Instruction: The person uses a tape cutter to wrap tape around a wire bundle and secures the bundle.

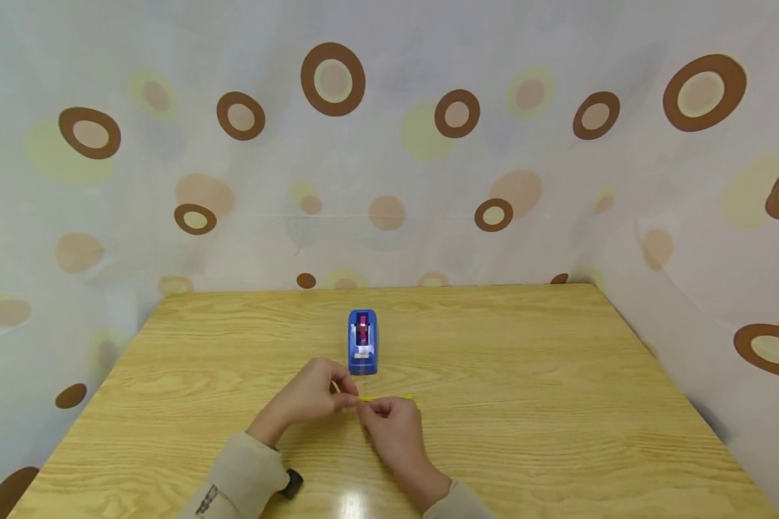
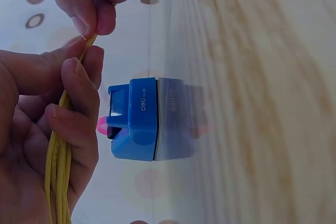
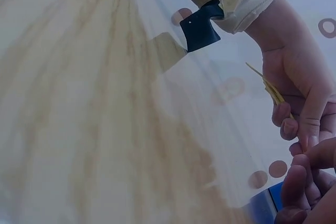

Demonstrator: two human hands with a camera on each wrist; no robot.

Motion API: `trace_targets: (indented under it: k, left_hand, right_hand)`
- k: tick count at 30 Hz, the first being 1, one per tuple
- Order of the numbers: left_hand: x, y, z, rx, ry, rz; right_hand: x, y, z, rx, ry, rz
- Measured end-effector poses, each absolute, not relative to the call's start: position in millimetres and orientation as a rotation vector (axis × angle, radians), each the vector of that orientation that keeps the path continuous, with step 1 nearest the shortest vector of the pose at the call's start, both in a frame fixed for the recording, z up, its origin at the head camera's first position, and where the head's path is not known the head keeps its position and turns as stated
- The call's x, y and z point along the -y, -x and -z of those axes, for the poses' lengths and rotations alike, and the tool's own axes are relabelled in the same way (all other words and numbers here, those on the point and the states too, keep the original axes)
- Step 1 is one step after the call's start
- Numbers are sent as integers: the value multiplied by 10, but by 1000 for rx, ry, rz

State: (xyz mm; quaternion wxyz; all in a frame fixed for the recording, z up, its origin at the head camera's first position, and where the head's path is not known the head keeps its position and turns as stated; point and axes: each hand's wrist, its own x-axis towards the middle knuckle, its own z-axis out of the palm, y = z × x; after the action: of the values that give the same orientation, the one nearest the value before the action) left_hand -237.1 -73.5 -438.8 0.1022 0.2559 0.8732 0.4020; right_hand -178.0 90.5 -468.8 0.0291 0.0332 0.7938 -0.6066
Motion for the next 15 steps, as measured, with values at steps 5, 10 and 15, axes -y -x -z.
trace_targets:
  k: [5, 10, 15]
  left_hand:
    - [728, 2371, 4397, -2543, -731, -1225]
    - [730, 2368, 4404, -2525, -724, -1245]
    - [730, 2372, 4404, -2521, -732, -1259]
  right_hand:
    - [-916, 1797, 4703, -2445, -104, 1900]
    - [-929, 1807, 4707, -2431, -91, 1918]
    - [-924, 1809, 4712, -2450, -93, 1904]
